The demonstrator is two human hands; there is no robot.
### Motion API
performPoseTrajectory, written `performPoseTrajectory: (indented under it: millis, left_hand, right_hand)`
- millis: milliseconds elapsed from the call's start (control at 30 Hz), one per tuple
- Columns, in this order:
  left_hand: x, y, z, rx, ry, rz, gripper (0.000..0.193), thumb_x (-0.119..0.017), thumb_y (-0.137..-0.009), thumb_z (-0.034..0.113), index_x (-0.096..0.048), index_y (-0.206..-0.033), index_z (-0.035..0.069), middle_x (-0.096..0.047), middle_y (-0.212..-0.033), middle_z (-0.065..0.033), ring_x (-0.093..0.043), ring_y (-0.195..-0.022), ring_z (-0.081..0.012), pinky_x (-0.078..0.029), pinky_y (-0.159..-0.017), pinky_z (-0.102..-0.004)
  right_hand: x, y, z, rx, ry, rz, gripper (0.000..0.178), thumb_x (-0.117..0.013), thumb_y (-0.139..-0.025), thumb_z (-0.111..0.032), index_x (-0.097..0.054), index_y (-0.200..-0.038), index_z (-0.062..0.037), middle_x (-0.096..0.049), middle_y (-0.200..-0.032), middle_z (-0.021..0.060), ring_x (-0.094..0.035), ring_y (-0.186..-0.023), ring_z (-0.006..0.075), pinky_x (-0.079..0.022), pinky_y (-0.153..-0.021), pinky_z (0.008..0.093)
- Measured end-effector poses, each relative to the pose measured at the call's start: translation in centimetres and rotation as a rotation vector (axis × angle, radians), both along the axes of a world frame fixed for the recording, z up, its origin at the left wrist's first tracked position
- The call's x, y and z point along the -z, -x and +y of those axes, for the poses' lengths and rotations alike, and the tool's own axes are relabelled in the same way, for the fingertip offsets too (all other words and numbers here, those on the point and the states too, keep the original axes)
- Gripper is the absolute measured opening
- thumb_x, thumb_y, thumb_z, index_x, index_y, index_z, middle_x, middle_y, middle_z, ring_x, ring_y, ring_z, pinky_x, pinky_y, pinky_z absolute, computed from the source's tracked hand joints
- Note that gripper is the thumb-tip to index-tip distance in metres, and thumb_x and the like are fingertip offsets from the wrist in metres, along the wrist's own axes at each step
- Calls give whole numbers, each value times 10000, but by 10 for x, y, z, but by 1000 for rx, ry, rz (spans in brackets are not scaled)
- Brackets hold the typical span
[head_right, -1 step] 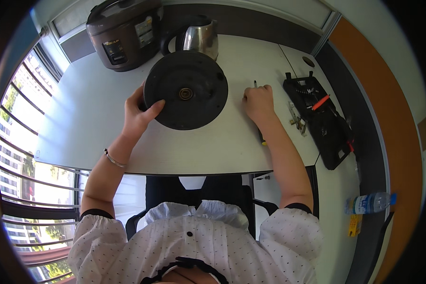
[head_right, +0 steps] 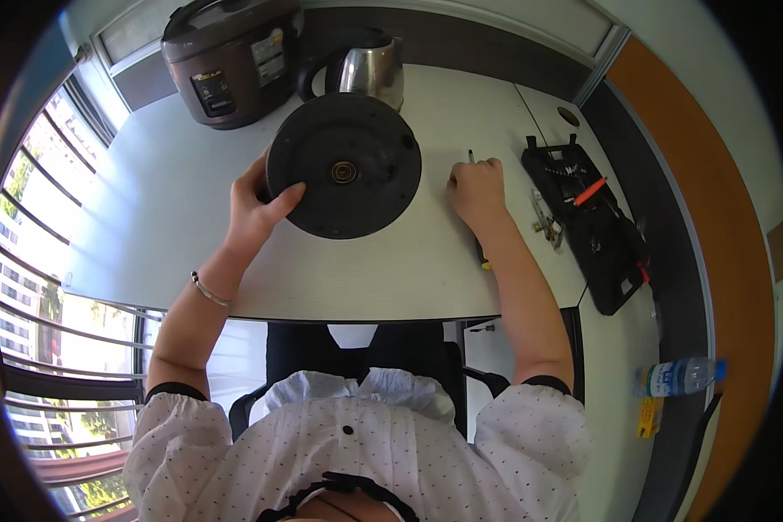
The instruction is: The person assembles the base of an electric kettle by aligning the bottom cover with the main body and securing it with screws using a screwdriver. The person tightens multiple screws to complete the assembly.
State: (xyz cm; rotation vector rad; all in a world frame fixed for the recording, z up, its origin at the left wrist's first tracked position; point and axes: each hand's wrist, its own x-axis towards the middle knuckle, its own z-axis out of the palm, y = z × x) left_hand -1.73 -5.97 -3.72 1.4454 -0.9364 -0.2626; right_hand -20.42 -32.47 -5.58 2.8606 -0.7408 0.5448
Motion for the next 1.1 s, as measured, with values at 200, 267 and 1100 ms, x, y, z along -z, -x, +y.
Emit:
performPoseTrajectory:
  millis: [200,267,1100]
  left_hand:
    - [3,-1,-2,-13,17,-19,823,-743,-693,238,-404,-1398,-17,-703,-911,-126,-659,-858,-130,-495,-831,-276]
    - [4,-1,-3,-16,21,-32,818,-745,-692,241,-412,-1392,-21,-703,-905,-125,-659,-849,-131,-499,-823,-273]
    - [4,0,-2,-31,5,-61,853,-750,-659,283,-421,-1385,-19,-703,-885,-154,-683,-824,-170,-514,-804,-274]
  right_hand:
    - [-5,6,-1,-72,-57,-263,42,-651,-740,-54,-690,-728,-41,-644,-663,114,-608,-671,281,-426,-801,374]
    - [-12,7,1,-82,-59,-385,31,-654,-756,-39,-683,-754,-30,-648,-694,120,-607,-684,284,-442,-776,370]
    - [-61,-30,109,-530,-49,-881,135,-747,-727,-68,-722,-853,-107,-565,-866,25,-496,-873,223,-381,-799,335]
